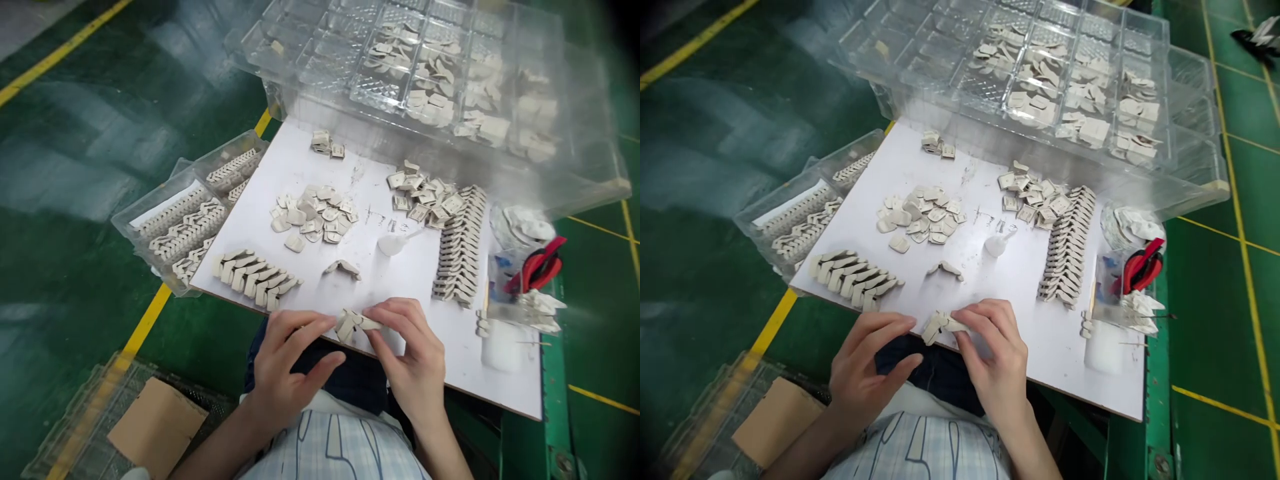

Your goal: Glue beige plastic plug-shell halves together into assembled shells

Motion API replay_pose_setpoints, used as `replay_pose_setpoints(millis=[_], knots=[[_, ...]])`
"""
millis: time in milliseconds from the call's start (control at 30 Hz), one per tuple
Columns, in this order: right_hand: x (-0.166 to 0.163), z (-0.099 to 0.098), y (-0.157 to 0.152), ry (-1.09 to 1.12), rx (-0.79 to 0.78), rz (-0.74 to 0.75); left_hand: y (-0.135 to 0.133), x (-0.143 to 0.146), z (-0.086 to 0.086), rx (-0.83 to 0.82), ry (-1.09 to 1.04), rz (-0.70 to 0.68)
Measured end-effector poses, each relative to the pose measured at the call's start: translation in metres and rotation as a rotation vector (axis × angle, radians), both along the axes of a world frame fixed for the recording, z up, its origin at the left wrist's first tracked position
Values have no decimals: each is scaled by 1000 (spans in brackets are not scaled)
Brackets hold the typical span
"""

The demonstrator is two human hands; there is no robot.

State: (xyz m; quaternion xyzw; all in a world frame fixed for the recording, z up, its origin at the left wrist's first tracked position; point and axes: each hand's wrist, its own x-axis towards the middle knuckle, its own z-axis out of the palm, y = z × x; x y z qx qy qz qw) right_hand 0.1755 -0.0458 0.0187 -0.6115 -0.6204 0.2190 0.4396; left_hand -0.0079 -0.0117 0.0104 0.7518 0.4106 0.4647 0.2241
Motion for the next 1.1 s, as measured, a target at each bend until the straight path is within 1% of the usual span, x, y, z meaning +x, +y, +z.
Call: replay_pose_setpoints(millis=[67, 167, 233, 267, 367, 433, 500, 600, 733, 867, 933, 1100], knots=[[-7, -5, 9, -46, -12, 58, -7, -18, -10, 30, -28, 80], [-24, -12, 24, -72, -22, 220, -13, -42, -23, 57, -37, 221], [-36, -17, 34, -110, -8, 296, -15, -52, -28, 56, -23, 277], [-41, -19, 39, -138, 1, 309, -15, -55, -29, 55, -20, 295], [-50, -26, 50, -212, 36, 291, -15, -57, -30, 58, -40, 323], [-52, -29, 54, -227, 53, 272, -15, -56, -30, 66, -52, 308], [-53, -32, 55, -246, 56, 256, -15, -54, -29, 65, -52, 278], [-53, -34, 55, -333, 48, 231, -14, -52, -29, 55, -47, 250], [-53, -33, 53, -435, 40, 210, -13, -51, -29, 50, -40, 258], [-50, -27, 51, -441, -18, 193, -13, -52, -28, 49, -27, 279], [-50, -26, 50, -438, -22, 177, -13, -53, -28, 49, -25, 274], [-56, -35, 52, -439, 15, 158, -14, -53, -31, 43, -40, 248]])
